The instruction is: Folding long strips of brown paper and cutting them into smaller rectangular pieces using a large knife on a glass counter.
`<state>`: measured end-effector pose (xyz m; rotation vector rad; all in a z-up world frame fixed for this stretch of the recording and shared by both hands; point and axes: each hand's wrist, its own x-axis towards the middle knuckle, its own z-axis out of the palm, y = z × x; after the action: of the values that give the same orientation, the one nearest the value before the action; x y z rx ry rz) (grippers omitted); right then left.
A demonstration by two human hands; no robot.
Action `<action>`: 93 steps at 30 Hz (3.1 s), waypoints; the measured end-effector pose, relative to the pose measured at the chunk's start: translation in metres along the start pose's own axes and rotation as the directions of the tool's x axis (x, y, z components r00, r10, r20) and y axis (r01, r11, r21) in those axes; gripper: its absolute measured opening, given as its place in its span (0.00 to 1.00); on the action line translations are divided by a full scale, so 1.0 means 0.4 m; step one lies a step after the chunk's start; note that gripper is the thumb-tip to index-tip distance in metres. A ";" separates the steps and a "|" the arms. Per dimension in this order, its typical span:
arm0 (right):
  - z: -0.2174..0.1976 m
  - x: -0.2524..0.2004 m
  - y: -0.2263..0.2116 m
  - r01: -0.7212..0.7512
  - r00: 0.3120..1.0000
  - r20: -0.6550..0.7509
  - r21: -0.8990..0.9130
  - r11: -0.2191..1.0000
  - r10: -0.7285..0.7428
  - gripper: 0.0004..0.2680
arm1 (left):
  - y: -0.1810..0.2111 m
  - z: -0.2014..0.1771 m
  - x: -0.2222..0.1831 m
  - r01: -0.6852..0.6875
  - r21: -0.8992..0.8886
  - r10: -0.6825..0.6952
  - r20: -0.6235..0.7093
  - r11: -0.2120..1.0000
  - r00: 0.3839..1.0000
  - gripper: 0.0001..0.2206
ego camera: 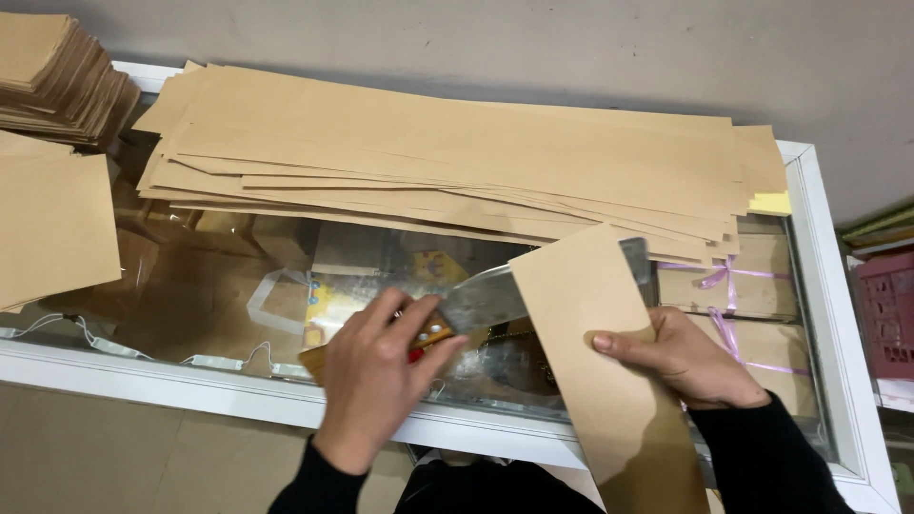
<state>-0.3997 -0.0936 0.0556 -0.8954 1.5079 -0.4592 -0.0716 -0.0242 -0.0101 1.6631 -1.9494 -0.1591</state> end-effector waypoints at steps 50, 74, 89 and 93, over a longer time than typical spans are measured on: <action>-0.098 -0.012 0.039 -0.136 0.991 0.016 0.040 0.990 0.135 0.13 | -0.053 -0.044 -0.025 -0.063 0.078 0.063 0.009 0.995 0.998 0.25; -0.083 0.010 0.039 -0.160 0.985 0.070 0.065 0.985 0.155 0.14 | -0.070 -0.057 -0.014 -0.038 0.060 0.036 0.044 0.997 0.998 0.26; -0.001 0.021 0.051 -0.159 0.967 0.200 -0.003 0.987 0.157 0.17 | 0.042 -0.016 0.030 -0.117 -0.024 0.119 0.083 0.993 0.989 0.25; -0.026 0.011 0.051 -0.134 0.974 0.184 -0.010 0.991 0.134 0.16 | -0.020 -0.014 0.007 -0.101 0.026 0.099 0.073 0.995 0.992 0.27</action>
<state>-0.4149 -0.0867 0.0395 -0.8059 1.3871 -0.2717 -0.0620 -0.0272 -0.0081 1.5945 -2.0932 -0.1541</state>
